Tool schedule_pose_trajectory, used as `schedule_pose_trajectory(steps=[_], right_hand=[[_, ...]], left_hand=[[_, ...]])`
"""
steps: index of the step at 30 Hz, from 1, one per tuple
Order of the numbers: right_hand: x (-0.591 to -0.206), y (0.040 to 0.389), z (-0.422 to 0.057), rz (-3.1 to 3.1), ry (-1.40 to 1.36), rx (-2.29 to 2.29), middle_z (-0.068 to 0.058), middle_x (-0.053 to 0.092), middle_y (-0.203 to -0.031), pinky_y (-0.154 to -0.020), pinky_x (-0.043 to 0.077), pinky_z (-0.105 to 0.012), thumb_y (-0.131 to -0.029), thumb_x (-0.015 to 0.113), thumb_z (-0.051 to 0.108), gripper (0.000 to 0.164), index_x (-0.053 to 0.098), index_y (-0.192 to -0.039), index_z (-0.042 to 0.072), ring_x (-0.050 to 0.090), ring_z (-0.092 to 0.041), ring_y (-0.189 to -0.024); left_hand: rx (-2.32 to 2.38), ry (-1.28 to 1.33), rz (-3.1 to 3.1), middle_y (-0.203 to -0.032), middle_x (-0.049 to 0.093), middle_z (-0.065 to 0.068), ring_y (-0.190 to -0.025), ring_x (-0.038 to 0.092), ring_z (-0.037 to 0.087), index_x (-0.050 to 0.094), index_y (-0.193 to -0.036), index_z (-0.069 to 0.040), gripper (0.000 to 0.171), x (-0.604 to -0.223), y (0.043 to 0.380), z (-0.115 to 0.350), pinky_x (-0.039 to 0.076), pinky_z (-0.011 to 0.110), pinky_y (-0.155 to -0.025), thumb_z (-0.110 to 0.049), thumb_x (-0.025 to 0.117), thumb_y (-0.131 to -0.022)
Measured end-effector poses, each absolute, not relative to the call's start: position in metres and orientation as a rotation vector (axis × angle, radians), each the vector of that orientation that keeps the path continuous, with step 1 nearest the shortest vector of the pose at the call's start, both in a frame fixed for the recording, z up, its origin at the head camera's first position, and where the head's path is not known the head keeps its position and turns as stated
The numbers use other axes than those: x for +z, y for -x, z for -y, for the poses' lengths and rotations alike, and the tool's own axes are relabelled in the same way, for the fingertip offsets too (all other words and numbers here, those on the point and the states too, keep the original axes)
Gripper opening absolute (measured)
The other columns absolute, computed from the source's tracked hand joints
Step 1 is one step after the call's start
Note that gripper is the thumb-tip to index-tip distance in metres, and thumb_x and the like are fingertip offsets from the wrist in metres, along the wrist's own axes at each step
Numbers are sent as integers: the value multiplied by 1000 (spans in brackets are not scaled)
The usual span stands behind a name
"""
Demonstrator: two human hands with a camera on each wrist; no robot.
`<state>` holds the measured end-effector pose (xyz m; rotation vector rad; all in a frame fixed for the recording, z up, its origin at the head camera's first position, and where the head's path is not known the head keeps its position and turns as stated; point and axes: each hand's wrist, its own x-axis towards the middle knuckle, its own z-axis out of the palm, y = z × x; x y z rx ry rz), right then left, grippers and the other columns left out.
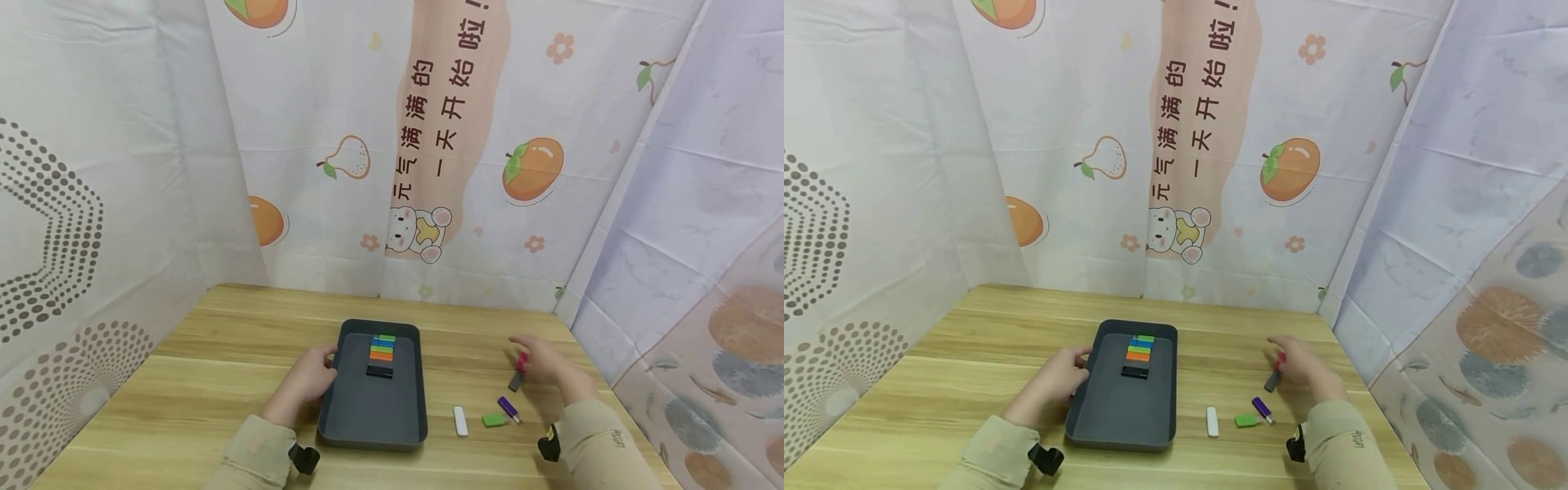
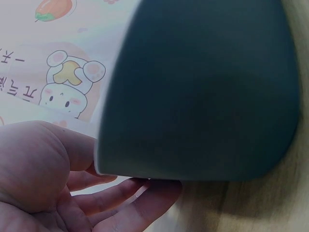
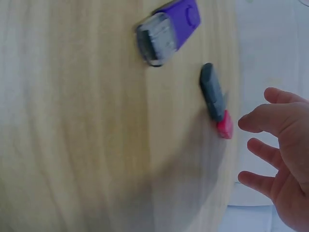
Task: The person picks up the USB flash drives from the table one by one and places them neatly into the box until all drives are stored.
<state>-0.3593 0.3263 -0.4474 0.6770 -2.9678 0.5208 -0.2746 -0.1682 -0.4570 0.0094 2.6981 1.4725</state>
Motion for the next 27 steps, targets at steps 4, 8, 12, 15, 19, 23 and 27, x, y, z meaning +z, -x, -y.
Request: schedule_pose_trajectory(steps=[4,8,12,15,19,23,27], right_hand=[[-454,359,-329,2975,-690,509,-36,57,-128,-99,45,-64,-79,64,-14,54,59,-132,-11,57,-53,-115],[-460,359,-332,3003,-658,489,-31,63,-120,-96,47,-64,-82,65,-12,48,62,-130,-9,60,-48,-110],[-464,357,-333,3010,-646,458,-30,64,-119,-97,46,-64,-87,65,-7,39,65,-126,-7,59,-52,-112],[-463,356,-333,3009,-644,446,-30,64,-121,-98,45,-65,-87,65,-7,37,67,-124,-5,58,-54,-113],[-463,354,-333,3028,-627,479,-28,66,-119,-99,44,-66,-82,64,-12,42,68,-123,-4,59,-54,-113],[-463,353,-333,3051,-621,516,-23,69,-113,-97,46,-65,-77,64,-15,44,69,-119,-3,61,-51,-110],[-463,354,-334,3050,-624,510,-18,70,-106,-93,50,-62,-74,64,-14,43,71,-115,-2,64,-44,-104]], left_hand=[[1475,1,-2695,-119,64,28,-73,66,25,50,-146,6,56,-457,274,168,56,40,-47,3,54,-90],[1475,-8,-2698,-119,64,27,-73,66,25,49,-146,6,56,-457,274,168,56,40,-47,3,54,-90],[1472,-6,-2695,-120,63,27,-74,66,25,49,-147,5,56,-457,274,168,56,39,-48,3,54,-91],[1475,3,-2689,-121,63,27,-74,66,24,49,-147,5,57,-457,274,168,56,39,-48,3,54,-91],[1476,6,-2686,-120,64,27,-74,66,24,49,-147,5,57,-458,274,169,56,39,-48,4,53,-90],[1474,8,-2682,-119,64,26,-73,66,24,48,-147,5,57,-458,274,169,56,40,-48,3,54,-90],[1475,8,-2680,-120,63,26,-74,66,25,48,-147,4,57,-458,274,169,57,40,-48,3,53,-90]])
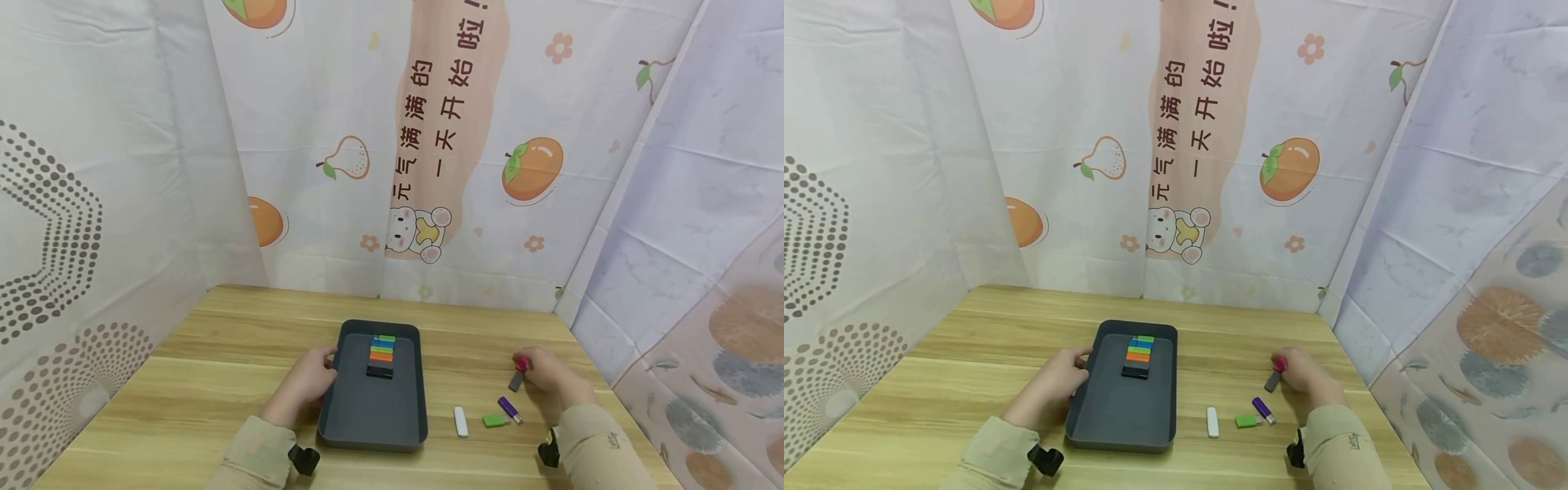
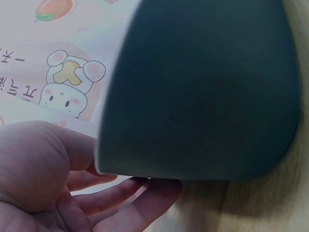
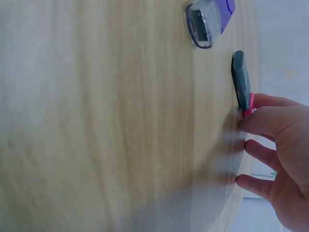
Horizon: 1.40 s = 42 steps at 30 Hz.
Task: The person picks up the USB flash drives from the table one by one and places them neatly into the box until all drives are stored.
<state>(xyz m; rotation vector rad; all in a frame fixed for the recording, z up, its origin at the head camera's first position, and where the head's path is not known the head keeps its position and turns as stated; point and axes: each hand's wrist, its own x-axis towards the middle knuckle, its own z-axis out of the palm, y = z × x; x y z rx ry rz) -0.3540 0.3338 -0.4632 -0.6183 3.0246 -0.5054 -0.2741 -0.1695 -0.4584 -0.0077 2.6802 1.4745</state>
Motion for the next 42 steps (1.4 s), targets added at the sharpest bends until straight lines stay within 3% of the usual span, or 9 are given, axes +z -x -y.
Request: schedule_pose_trajectory(steps=[5,14,28,42], right_hand=[[-464,355,-336,-3027,593,-507,-14,70,-102,-88,52,-58,-74,65,-13,40,72,-111,0,64,-37,-98],[-464,356,-338,-3054,570,-473,-14,69,-97,-87,51,-59,-75,66,-10,27,72,-98,2,64,-38,-95],[-460,356,-341,-3038,472,-421,-10,69,-92,-82,53,-54,-82,67,-5,19,73,-97,3,64,-32,-89],[-452,350,-338,-3046,435,-388,-12,68,-91,-82,53,-57,-79,68,-8,22,73,-98,1,63,-34,-87]], left_hand=[[1466,1,-2693,-119,64,27,-76,66,25,49,-146,5,57,-458,274,170,57,39,-49,3,53,-90],[1467,-24,-2703,-116,65,26,-76,67,26,50,-145,7,56,-458,275,169,56,39,-48,4,54,-90],[1485,-16,-2692,-119,64,27,-76,67,26,49,-146,6,55,-460,276,169,56,39,-48,3,54,-91],[1472,-9,-2695,-119,64,27,-78,66,26,49,-146,6,56,-458,275,169,56,38,-48,4,54,-90]])
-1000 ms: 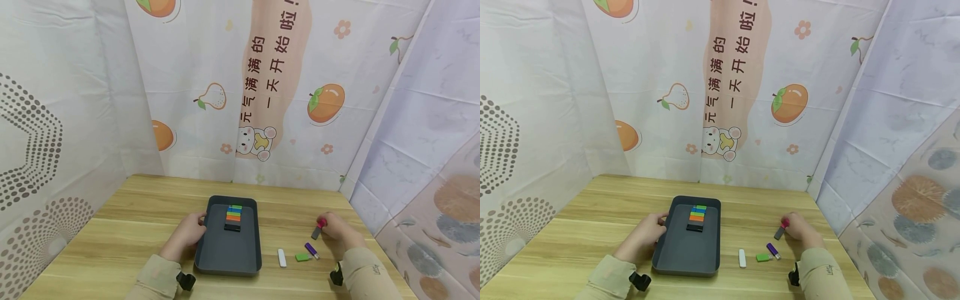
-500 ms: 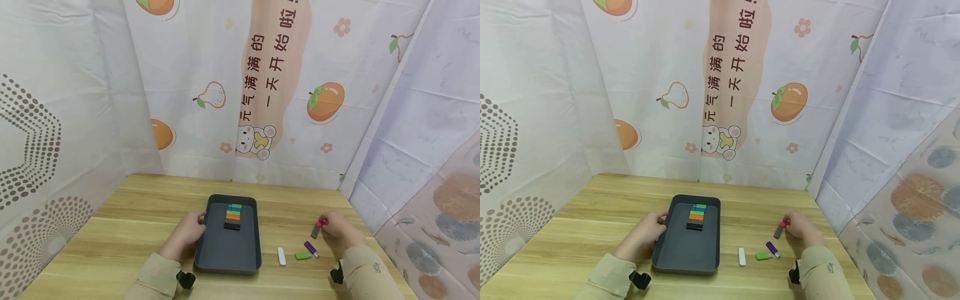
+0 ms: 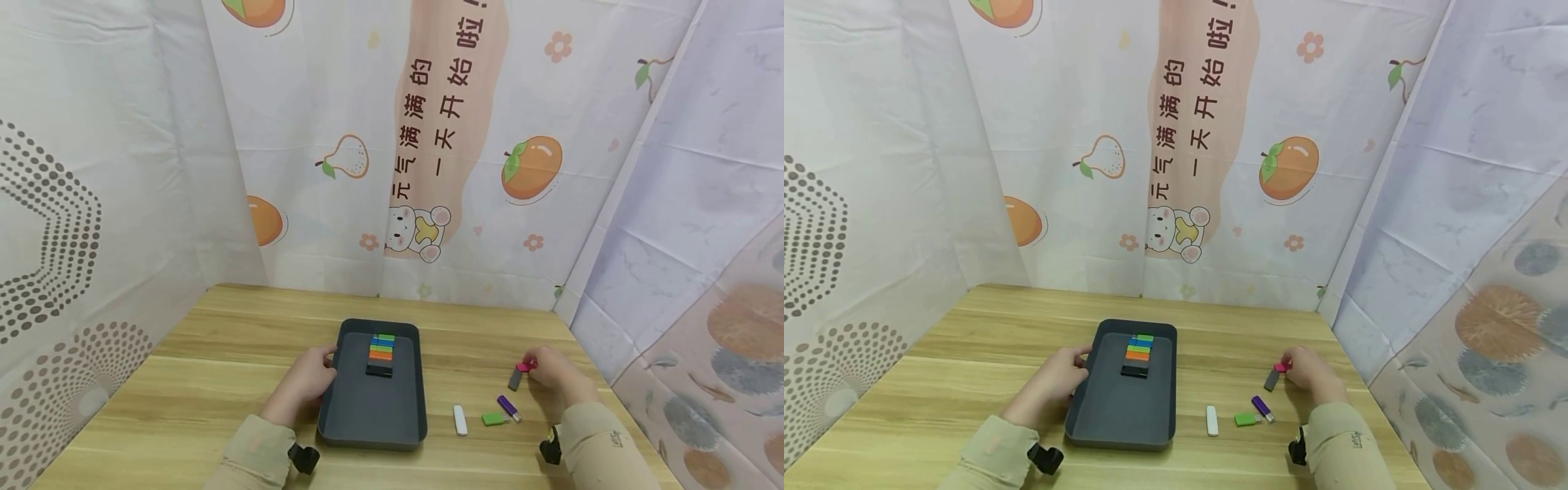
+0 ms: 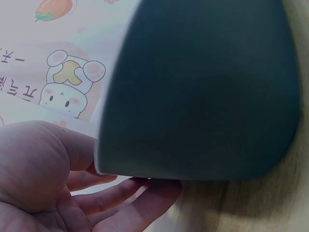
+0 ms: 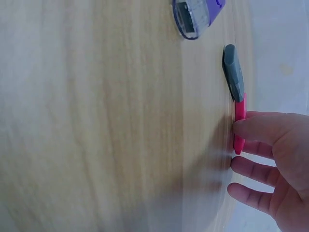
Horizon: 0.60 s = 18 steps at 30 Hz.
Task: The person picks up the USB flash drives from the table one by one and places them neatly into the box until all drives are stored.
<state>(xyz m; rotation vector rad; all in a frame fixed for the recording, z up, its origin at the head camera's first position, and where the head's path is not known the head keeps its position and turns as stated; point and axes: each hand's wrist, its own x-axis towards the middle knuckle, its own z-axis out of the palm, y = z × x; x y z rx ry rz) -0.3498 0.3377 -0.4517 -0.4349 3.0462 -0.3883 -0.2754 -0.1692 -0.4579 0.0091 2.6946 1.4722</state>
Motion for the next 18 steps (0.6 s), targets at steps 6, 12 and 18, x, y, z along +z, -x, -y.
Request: schedule_pose_trajectory(steps=[6,12,18], right_hand=[[-452,348,-338,-3048,399,-396,-11,67,-91,-80,52,-55,-82,67,-6,20,73,-98,3,62,-31,-86],[-455,347,-338,-3068,392,-396,-13,67,-91,-81,52,-56,-82,66,-5,20,73,-99,2,62,-32,-86],[-457,348,-340,-3091,398,-364,-12,67,-89,-78,52,-55,-84,66,-3,17,73,-99,3,62,-32,-84]], left_hand=[[1472,-13,-2691,-119,64,27,-78,66,26,49,-146,6,56,-458,275,169,56,38,-49,4,54,-90],[1462,-24,-2712,-119,64,28,-77,66,26,50,-145,7,55,-460,275,169,56,38,-48,4,55,-90],[1452,-24,-2715,-118,64,28,-77,66,25,50,-145,7,55,-460,277,169,55,36,-48,3,55,-90]])
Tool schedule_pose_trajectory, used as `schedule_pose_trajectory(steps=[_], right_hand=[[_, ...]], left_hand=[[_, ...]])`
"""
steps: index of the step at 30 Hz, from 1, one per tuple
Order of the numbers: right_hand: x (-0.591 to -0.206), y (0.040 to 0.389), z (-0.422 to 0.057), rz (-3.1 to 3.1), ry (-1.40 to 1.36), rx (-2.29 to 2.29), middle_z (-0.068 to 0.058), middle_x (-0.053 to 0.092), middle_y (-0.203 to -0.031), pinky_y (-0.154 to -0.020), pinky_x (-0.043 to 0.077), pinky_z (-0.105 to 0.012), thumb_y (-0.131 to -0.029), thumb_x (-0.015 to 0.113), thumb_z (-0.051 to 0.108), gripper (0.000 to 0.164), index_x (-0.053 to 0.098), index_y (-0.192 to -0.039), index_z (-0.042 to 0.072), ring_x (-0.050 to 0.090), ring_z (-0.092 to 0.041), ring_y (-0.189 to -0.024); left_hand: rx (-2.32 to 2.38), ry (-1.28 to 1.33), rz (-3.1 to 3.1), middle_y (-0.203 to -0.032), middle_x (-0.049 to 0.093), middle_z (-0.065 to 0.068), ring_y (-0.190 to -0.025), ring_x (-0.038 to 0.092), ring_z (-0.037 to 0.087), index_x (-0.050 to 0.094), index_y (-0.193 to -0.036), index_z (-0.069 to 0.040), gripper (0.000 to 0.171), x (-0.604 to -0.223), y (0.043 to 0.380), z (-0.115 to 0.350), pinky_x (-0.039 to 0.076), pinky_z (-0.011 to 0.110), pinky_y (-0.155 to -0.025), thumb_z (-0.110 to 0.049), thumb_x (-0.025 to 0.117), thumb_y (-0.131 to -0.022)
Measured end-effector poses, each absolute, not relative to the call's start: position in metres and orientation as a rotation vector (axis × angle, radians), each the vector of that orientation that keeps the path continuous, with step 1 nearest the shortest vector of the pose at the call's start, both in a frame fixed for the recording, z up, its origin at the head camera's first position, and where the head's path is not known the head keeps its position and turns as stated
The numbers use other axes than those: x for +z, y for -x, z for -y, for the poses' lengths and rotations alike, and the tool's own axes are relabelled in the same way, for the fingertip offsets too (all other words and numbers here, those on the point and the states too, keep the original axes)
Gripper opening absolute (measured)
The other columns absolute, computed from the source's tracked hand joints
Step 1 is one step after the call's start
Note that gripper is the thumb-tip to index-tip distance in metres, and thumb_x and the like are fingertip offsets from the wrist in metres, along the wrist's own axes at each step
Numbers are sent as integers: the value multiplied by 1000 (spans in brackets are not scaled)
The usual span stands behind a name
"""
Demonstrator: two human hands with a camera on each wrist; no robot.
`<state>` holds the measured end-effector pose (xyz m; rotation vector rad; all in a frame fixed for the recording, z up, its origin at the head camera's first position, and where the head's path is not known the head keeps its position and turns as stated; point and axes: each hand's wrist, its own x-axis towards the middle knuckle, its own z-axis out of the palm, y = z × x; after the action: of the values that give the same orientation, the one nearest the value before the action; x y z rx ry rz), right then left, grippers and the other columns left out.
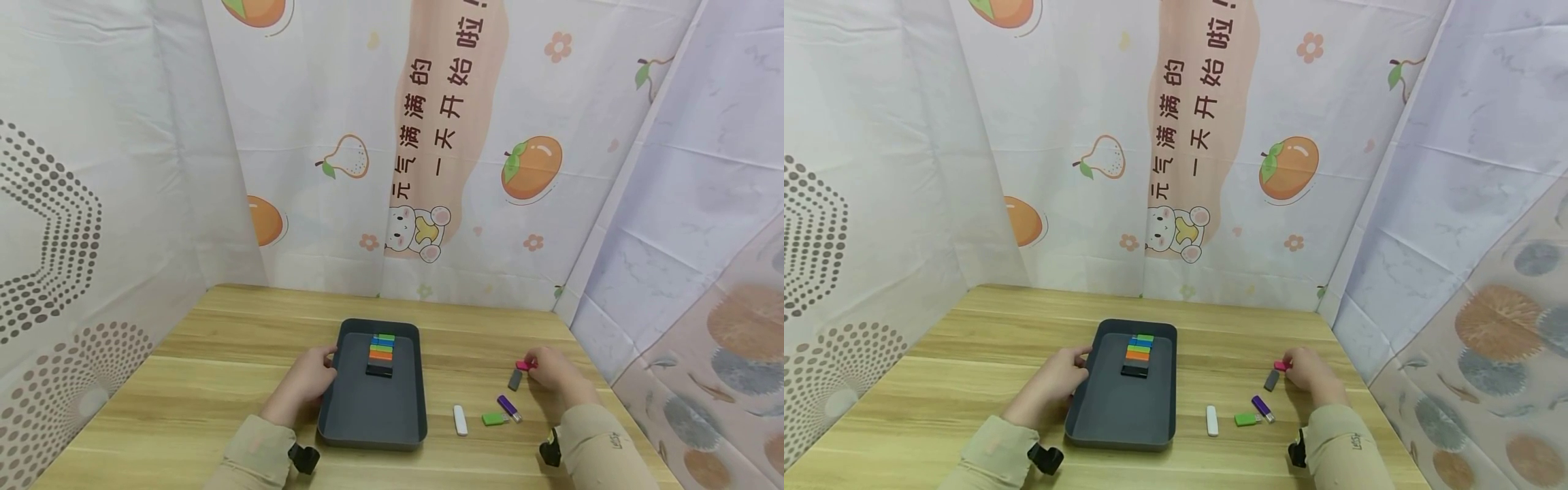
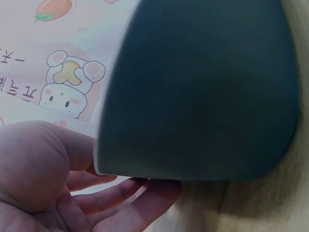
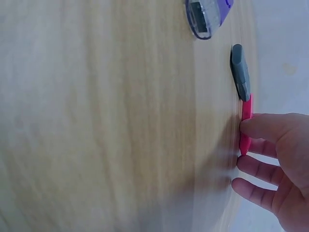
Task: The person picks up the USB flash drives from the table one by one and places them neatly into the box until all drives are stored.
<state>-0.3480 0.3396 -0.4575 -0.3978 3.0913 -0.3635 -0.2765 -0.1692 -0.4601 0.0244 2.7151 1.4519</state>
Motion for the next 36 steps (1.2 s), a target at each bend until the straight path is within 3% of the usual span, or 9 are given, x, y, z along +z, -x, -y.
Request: schedule_pose_trajectory(steps=[20,29,36], right_hand=[[-465,356,-344,-3119,414,-428,-11,68,-88,-79,52,-57,-84,69,0,14,73,-98,3,63,-33,-84],[-460,359,-332,-3120,391,-511,-9,71,-94,-81,53,-57,-91,72,13,12,75,-102,8,66,-33,-89],[-451,361,-318,-3085,381,-588,-6,71,-96,-78,54,-50,-94,73,23,18,75,-105,10,64,-24,-85]], left_hand=[[1457,21,-2684,-125,62,29,-81,67,27,48,-147,6,57,-459,278,169,57,38,-49,3,54,-90],[1449,16,-2699,-124,63,29,-79,67,26,49,-146,7,56,-458,276,169,57,38,-50,3,54,-90],[1447,4,-2702,-123,63,29,-79,67,26,49,-146,7,55,-458,275,169,57,38,-50,3,54,-91]])
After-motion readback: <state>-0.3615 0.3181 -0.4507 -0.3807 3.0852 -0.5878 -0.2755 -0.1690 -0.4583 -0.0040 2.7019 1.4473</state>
